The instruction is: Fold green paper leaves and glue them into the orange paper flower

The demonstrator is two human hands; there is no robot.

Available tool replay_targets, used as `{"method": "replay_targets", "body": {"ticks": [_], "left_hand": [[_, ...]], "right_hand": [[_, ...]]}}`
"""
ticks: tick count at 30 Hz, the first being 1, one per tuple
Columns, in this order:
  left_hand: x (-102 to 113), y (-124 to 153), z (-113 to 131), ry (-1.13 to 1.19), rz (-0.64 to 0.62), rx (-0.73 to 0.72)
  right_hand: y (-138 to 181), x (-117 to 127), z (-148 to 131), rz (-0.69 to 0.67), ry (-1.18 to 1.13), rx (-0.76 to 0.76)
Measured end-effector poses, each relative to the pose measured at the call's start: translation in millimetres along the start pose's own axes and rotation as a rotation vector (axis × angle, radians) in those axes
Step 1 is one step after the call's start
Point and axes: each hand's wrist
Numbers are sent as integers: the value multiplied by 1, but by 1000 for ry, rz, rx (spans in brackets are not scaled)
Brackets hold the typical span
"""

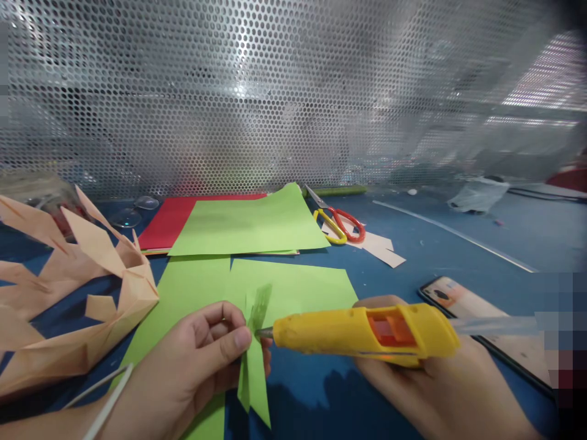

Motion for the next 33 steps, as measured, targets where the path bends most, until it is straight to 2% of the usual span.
{"method": "replay_targets", "body": {"ticks": [9, 15, 26, 33], "left_hand": [[1, -4, -5, 23, -27, -38], [2, -5, -7, 15, -53, -53], [3, -4, -6, 20, -22, -20], [2, -5, -6, 50, -50, -36]], "right_hand": [[-1, -1, -3, 18, 25, -29], [1, 0, -1, -17, -5, -42], [14, -2, 12, -65, 115, 1], [13, 0, 9, -52, 73, 10]]}}
Point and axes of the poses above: each hand's wrist, its own y-axis away from the middle knuckle, its own x-axis out of the back of the hand, z = x × y, and after that the axes turned 2 degrees about -z, right-handed
